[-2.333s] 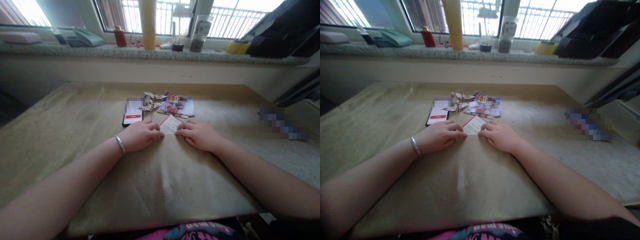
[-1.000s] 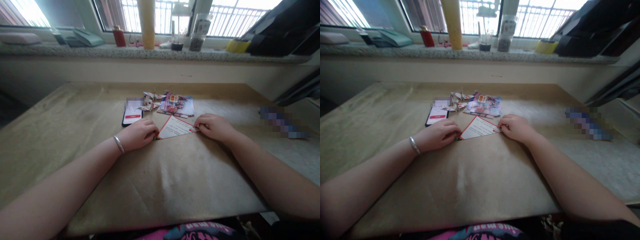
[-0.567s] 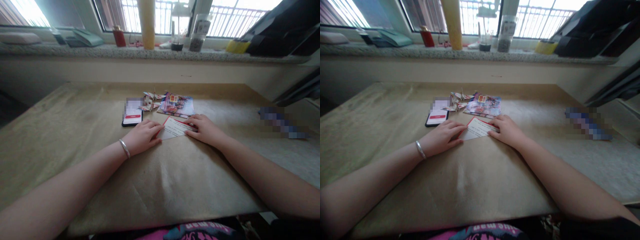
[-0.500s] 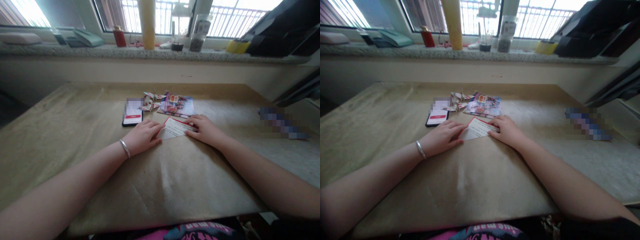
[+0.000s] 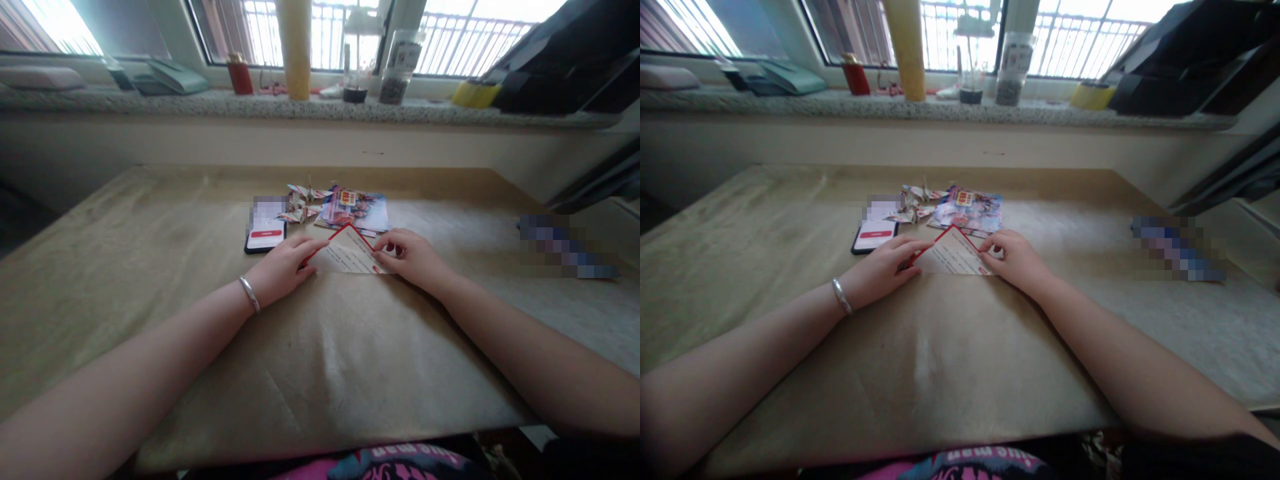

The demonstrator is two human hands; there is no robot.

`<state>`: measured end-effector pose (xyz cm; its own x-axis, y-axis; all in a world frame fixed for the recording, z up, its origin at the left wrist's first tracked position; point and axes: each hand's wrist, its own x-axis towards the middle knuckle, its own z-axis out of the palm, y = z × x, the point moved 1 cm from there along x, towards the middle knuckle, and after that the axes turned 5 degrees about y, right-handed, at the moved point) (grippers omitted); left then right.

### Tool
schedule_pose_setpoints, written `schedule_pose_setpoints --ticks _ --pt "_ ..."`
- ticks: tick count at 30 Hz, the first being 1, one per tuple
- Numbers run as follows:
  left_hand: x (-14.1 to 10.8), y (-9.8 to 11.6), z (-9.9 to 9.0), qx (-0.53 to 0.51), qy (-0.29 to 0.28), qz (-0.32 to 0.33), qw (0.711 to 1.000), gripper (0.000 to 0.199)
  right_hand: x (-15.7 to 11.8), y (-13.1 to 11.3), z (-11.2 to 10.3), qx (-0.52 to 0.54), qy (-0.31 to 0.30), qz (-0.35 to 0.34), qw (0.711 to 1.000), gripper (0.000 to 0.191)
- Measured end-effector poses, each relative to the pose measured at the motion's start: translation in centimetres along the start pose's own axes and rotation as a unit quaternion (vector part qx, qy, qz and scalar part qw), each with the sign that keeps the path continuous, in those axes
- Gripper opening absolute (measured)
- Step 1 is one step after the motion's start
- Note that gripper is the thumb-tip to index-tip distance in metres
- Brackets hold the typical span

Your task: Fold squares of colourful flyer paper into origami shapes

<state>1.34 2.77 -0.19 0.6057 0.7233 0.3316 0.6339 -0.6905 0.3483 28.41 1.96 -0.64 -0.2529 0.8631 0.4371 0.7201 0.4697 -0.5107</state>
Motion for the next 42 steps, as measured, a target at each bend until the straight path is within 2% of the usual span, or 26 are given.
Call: schedule_pose_setpoints --ticks 6,10,12,15,22,28,36,42 --pt "0.0 0.2 -0.4 0.035 0.055 0.001 0.998 0.059 -0.3 -1.0 -0.1 0.023 0.004 -0.02 1.0 0.007" --pt "0.0 0.0 -0.6 0.084 0.076 0.037 0.993 0.042 -0.5 -1.2 -0.2 0.049 0.007 -0.089 0.995 0.006" --pt "0.0 -0.2 -0.6 0.105 0.063 0.079 0.989 0.031 -0.6 -1.3 -0.2 0.05 -0.001 -0.128 0.991 0.005" --pt "0.0 -0.4 -0.7 0.103 0.057 0.125 0.985 0.027 -0.6 -1.5 -0.2 0.044 -0.012 -0.167 0.985 0.006" --pt "0.0 -0.2 -0.6 0.083 0.046 0.156 0.983 0.03 -0.5 -1.3 -0.2 0.051 -0.072 -0.215 0.973 0.006" --pt "-0.1 0.3 -0.7 0.08 -0.005 0.167 0.983 0.031 -0.5 -1.1 0.0 0.046 -0.13 -0.201 0.97 0.007" --pt "-0.2 1.1 -1.2 0.058 -0.061 0.168 0.982 0.034 -0.6 -1.7 0.3 0.042 -0.165 -0.197 0.965 0.01" --pt "-0.4 1.6 -0.2 0.116 -0.081 0.15 0.978 0.046 -0.7 -2.7 0.3 0.014 -0.179 -0.221 0.959 0.01"
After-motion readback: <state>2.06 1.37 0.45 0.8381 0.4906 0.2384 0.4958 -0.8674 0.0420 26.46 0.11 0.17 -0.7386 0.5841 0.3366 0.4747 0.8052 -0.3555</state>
